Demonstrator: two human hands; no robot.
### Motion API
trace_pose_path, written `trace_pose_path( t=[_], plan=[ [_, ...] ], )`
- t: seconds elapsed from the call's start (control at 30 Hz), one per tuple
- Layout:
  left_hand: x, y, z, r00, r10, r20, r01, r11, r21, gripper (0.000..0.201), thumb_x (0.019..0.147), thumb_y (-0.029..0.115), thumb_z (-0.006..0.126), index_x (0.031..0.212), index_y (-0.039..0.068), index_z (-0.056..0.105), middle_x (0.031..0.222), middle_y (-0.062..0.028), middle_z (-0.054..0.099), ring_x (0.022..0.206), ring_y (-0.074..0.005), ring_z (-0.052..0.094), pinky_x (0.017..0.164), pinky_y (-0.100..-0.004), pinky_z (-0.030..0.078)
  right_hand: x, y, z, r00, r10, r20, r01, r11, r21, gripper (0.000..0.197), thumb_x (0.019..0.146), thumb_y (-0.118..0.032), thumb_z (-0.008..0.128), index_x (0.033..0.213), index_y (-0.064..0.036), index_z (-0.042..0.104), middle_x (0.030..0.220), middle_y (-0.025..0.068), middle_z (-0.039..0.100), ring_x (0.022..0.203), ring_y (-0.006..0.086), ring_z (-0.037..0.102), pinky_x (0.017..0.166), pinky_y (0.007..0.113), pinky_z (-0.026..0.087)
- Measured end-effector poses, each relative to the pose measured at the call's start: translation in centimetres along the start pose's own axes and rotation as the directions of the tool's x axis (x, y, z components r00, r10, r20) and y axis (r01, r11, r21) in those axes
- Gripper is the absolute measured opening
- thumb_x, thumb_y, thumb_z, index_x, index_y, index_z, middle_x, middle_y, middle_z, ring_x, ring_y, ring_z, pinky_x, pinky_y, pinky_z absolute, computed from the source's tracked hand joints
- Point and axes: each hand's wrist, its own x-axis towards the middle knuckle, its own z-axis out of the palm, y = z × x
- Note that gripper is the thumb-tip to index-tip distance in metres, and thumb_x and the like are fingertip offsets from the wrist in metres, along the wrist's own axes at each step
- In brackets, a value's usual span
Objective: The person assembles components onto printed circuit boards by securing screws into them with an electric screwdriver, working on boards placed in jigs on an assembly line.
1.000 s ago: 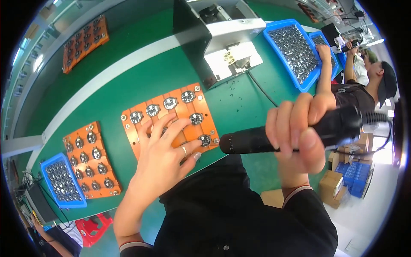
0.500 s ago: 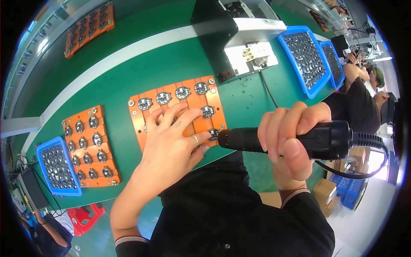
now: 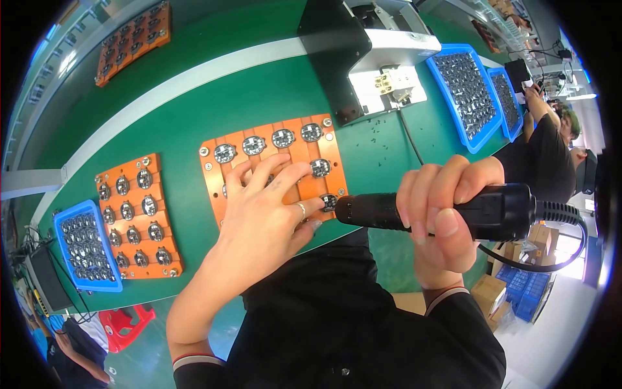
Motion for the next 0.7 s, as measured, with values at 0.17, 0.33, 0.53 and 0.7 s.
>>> trace_pose_path(
  t=[0.17, 0.33, 0.53, 0.7],
  plan=[
    [-0.03, -0.04, -0.04, 1.0, -0.003, 0.002, 0.003, 1.0, 0.002, 0.024, 0.068, 0.016, 0.082, 0.093, 0.014, 0.081, 0.124, -0.0034, 0.06, 0.127, -0.0281, 0.05, 0.106, -0.0496, 0.031, 0.04, 0.07, 0.05, 1.0, 0.004, 0.006, -0.004, 1.0, -0.001, 0.036, 0.084, 0.004, 0.072, 0.101, -0.0112, 0.044, 0.073, 0.0046, 0.056, 0.059, 0.0171, 0.055, 0.061, 0.037, 0.05],
    [-0.07, -0.01, -0.11, 1.0, -0.001, 0.005, 0.001, 1.0, 0.001, 0.025, 0.069, 0.016, 0.082, 0.094, 0.014, 0.081, 0.125, -0.0035, 0.06, 0.127, -0.0281, 0.05, 0.106, -0.0498, 0.031, -0.04, 0.11, 0.06, 1.0, 0.001, 0.012, -0.001, 1.0, 0.002, 0.035, 0.084, 0.005, 0.072, 0.101, -0.0104, 0.045, 0.074, 0.0053, 0.056, 0.06, 0.0175, 0.056, 0.061, 0.037, 0.051],
    [-0.14, 0.05, -0.09, 1.0, -0.007, 0.009, 0.007, 1.0, 0.001, 0.025, 0.07, 0.016, 0.082, 0.095, 0.015, 0.081, 0.126, -0.0036, 0.06, 0.128, -0.0282, 0.05, 0.107, -0.0501, 0.031, -0.15, 0.37, -0.05, 0.989, -0.025, 0.143, 0.032, 0.998, -0.045, 0.037, 0.08, 0.01, 0.072, 0.1, -0.0082, 0.046, 0.076, 0.0071, 0.058, 0.063, 0.0187, 0.058, 0.062, 0.038, 0.052],
    [-0.23, -0.1, 0.01, 1.0, 0.003, 0.003, -0.003, 1.0, -0.005, 0.025, 0.07, 0.017, 0.083, 0.095, 0.015, 0.081, 0.126, -0.0041, 0.06, 0.128, -0.0282, 0.05, 0.106, -0.0502, 0.031, -0.35, 0.66, 0.51, 0.98, -0.027, 0.197, 0.042, 0.997, -0.069, 0.04, 0.079, 0.013, 0.072, 0.101, -0.0067, 0.046, 0.077, 0.0086, 0.059, 0.064, 0.0194, 0.058, 0.062, 0.038, 0.052]
  ],
)
